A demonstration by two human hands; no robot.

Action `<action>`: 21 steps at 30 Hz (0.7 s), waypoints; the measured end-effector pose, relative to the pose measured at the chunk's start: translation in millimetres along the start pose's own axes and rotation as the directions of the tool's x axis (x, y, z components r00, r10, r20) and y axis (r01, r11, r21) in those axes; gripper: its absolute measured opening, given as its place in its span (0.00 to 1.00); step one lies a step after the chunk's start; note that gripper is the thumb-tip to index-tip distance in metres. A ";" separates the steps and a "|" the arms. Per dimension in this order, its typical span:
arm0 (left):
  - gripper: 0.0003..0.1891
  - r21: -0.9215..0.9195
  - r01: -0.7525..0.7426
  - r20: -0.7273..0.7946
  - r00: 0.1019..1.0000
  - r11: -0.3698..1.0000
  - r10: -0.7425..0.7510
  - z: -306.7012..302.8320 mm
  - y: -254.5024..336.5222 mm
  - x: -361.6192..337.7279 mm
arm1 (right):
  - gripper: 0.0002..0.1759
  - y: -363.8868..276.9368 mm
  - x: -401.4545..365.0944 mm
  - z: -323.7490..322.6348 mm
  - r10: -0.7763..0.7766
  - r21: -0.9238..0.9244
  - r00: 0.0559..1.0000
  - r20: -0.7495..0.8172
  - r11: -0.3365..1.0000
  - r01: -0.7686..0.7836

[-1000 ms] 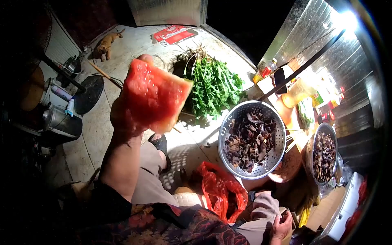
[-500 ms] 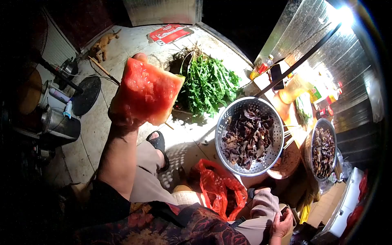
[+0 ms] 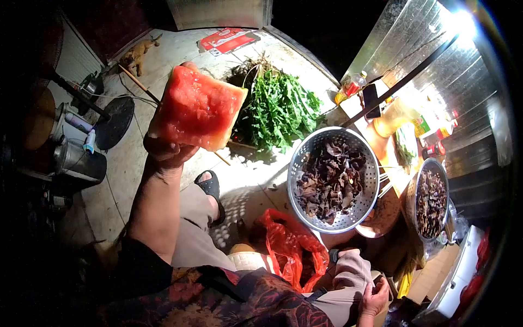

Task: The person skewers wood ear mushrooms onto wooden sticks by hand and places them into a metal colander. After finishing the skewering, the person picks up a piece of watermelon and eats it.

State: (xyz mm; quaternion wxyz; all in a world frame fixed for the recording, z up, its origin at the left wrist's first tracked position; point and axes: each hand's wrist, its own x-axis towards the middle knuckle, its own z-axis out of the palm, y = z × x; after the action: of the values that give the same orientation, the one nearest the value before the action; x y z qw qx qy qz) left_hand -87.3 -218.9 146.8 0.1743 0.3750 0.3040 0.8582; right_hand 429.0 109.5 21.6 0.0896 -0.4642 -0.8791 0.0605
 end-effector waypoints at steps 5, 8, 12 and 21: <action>0.45 -0.156 0.009 0.063 0.998 0.988 0.001 -4.0 -1.1 -3.1 | 0.25 -2.6 0.5 -2.3 0.043 0.018 0.998 0.049 0.999 -0.044; 0.44 -0.349 0.088 0.139 0.989 0.933 -0.041 -9.4 -4.4 -3.0 | 0.25 -10.2 -0.7 -3.6 0.054 0.028 0.997 0.047 0.998 -0.055; 0.28 -0.375 0.219 0.151 0.973 0.901 -0.174 36.1 23.6 -18.3 | 0.24 -5.5 0.6 -3.7 0.057 0.011 0.997 0.058 0.998 -0.058; 0.19 -0.427 0.258 0.030 0.962 0.867 -0.272 135.4 56.0 -36.3 | 0.24 -13.3 0.0 -4.6 0.051 -0.030 0.998 0.041 0.998 -0.050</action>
State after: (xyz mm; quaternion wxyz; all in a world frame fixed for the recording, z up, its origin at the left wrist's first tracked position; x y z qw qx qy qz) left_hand 34.1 -227.3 236.0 0.3633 0.2689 0.1602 0.8775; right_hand 419.3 102.2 28.6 0.0631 -0.4863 -0.8695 0.0597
